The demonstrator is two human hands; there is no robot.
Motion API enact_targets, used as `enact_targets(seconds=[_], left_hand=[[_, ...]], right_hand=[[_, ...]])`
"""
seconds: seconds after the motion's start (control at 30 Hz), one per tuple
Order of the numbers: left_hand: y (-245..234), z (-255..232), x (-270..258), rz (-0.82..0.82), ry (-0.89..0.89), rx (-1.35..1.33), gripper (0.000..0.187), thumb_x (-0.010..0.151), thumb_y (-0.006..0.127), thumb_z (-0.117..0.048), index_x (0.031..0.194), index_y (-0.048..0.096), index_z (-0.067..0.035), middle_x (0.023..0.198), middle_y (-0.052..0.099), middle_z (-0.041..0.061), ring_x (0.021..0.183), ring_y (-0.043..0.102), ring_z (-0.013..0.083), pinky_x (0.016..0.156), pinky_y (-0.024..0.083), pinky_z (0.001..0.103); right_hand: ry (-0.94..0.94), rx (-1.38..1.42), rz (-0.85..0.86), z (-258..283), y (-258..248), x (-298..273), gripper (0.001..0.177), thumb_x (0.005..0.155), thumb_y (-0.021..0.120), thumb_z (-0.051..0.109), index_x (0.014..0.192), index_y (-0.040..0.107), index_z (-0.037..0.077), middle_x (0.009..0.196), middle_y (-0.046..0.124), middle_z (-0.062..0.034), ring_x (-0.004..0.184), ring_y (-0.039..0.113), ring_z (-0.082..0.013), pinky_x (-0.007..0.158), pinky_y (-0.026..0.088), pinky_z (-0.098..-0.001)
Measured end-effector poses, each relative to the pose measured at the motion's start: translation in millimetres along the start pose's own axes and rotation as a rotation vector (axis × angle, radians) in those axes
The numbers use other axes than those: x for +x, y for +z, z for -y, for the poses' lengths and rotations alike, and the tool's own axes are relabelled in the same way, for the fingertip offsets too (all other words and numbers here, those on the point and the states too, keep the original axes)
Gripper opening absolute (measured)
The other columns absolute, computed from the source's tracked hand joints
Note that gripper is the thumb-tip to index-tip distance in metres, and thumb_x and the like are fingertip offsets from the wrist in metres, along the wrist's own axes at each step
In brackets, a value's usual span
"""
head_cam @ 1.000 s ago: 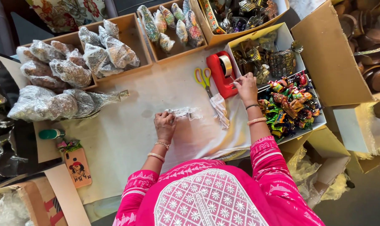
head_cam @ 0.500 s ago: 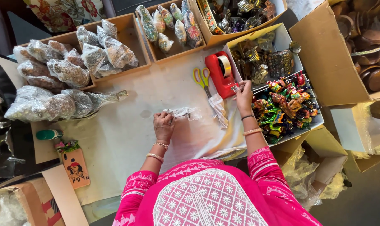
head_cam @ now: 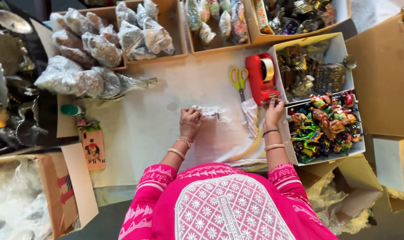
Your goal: The person wraps a silver decorative item in bubble wrap, secures it with tape, and places it in a box. They then repeat the process with a smaller decorative item.
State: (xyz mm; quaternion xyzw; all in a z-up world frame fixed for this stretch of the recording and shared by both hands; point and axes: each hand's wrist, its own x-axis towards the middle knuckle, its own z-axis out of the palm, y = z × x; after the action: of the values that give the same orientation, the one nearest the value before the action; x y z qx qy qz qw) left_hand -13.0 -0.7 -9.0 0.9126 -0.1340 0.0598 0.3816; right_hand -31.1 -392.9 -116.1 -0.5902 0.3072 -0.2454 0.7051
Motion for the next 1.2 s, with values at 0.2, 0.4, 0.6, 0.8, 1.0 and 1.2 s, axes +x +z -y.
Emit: enact_targets(seconds=[0.2,0.4,0.6,0.8,1.0,1.2], left_hand=[[3,2,0,-0.01,-0.005,0.005,0.007,0.08,0.078,-0.014,0.084,0.072,-0.013,0.097,0.068,0.001,0.104,0.054,0.0337,0.093,0.048,0.039],[5,5,0,-0.025,0.018,-0.014,0.008,0.08,0.078,-0.013,0.085,0.071,-0.013,0.097,0.068,0.002,0.102,0.055,0.0313,0.096,0.045,0.04],[4,5,-1,-0.017,0.0,-0.038,0.008,0.082,0.078,-0.013,0.086,0.071,-0.013,0.096,0.068,0.002,0.103,0.055,0.0312,0.098,0.045,0.04],[6,4,-2,-0.016,-0.027,-0.026,0.009,0.081,0.078,-0.013,0.087,0.072,-0.014,0.097,0.068,0.002,0.106,0.053,0.0353,0.096,0.046,0.041],[10,6,-3,-0.024,-0.018,-0.008,0.01,0.081,0.078,-0.013,0.088,0.071,-0.014,0.098,0.068,0.002,0.105,0.053,0.0355,0.095,0.047,0.04],[10,7,-5,-0.026,0.004,0.01,0.01,0.082,0.078,-0.014,0.088,0.07,-0.013,0.098,0.067,0.003,0.102,0.054,0.0339,0.095,0.046,0.041]], right_hand=[[0.005,0.095,0.024,-3,-5,5,0.007,0.11,0.054,0.01,0.111,0.048,0.006,0.1,0.062,-0.0057,0.084,0.064,-0.0144,0.08,0.066,-0.0373],[0.063,0.07,0.029,16,6,-6,0.007,0.108,0.052,0.012,0.111,0.048,0.007,0.102,0.064,-0.0047,0.085,0.067,-0.015,0.08,0.065,-0.0362],[-0.281,-0.564,-0.004,8,3,-78,0.011,0.107,0.064,0.009,0.105,0.056,0.001,0.099,0.061,-0.0058,0.091,0.059,-0.0152,0.085,0.05,-0.0286],[-0.546,-0.547,0.305,98,81,-165,0.008,0.097,0.067,0.001,0.099,0.06,0.002,0.099,0.057,-0.009,0.093,0.056,-0.023,0.085,0.05,-0.0329],[-0.355,-0.621,0.666,87,158,-192,0.011,0.095,0.069,0.005,0.099,0.059,0.001,0.091,0.06,-0.0149,0.082,0.062,-0.029,0.076,0.052,-0.0371],[-0.385,-0.847,0.75,69,185,-186,0.014,0.094,0.066,0.009,0.098,0.055,0.001,0.094,0.063,-0.0193,0.09,0.063,-0.04,0.077,0.05,-0.0474]])
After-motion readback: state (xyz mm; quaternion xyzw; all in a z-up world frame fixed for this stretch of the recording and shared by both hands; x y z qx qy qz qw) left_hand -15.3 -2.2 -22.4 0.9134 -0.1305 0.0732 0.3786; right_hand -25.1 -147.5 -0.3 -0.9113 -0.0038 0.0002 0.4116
